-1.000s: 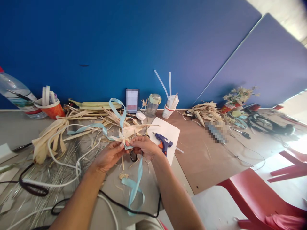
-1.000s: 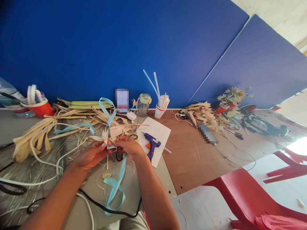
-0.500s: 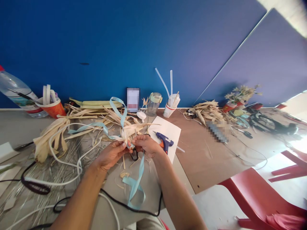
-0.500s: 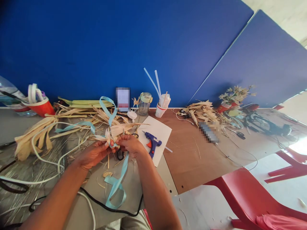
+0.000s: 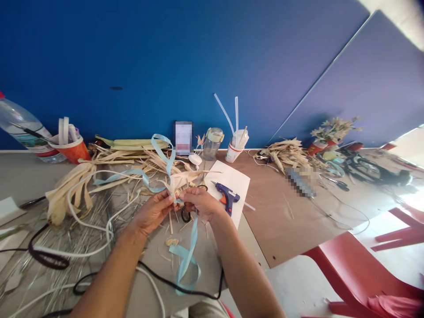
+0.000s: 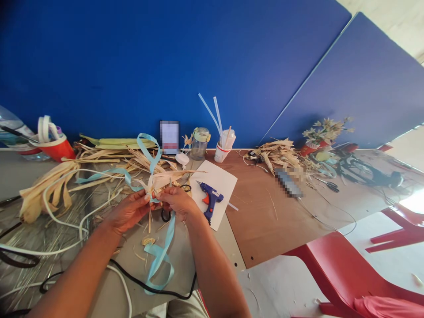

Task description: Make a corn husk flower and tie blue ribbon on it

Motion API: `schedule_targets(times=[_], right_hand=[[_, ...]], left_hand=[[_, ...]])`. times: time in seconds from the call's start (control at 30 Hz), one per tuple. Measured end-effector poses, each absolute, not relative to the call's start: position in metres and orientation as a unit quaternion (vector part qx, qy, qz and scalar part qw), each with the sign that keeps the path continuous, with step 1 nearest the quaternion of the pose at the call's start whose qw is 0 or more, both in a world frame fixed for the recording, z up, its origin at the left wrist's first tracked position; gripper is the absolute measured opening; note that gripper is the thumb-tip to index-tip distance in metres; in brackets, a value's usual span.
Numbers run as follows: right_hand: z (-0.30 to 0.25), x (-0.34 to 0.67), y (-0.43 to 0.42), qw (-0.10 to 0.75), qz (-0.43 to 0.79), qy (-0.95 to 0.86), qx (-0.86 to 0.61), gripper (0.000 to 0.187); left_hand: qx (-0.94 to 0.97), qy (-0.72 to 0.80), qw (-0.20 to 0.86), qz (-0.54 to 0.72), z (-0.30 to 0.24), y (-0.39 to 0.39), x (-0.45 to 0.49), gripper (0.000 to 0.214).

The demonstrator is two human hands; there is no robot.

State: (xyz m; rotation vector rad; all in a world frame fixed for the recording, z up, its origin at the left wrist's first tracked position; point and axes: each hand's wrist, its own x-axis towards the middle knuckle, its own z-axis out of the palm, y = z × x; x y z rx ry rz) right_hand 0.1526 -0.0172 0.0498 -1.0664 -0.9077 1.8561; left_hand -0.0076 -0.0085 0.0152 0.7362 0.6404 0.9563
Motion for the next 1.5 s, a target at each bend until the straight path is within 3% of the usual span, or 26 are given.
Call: schedule_targets(times=[0.47, 0.6, 0.93, 1.3, 1.4, 1.5], right_hand=[[0.064, 0.144, -0.028, 0.38, 0.59, -0.491, -0.517, 0.006], [0.054, 0.143, -0.026, 0.36, 0.523, -0.546, -0.547, 0.006], [0.043, 0.135, -0.023, 0.367, 0.513, -0.536, -0.561, 0.008], [0.049, 0.125, -0.031, 0.295, 0.359, -0.625, -0.627, 0.013], [0.046, 0.126, -0.029, 0.322, 0.386, -0.609, -0.613, 0.012], [0.046, 0.131, -0.027, 0.381, 0.521, -0.547, -0.534, 0.008]], left_hand=[[0.346, 0.312, 0.78, 0.418, 0.022, -0.012, -0.007, 0.015], [0.32, 0.321, 0.784, 0.425, 0.023, -0.012, -0.006, 0.025], [0.269, 0.312, 0.795, 0.445, 0.022, -0.009, -0.008, 0.022], [0.271, 0.356, 0.774, 0.448, 0.018, -0.007, -0.002, 0.013], [0.266, 0.334, 0.778, 0.461, 0.02, -0.009, -0.002, 0.013], [0.266, 0.272, 0.797, 0.469, 0.023, -0.012, -0.005, 0.015]])
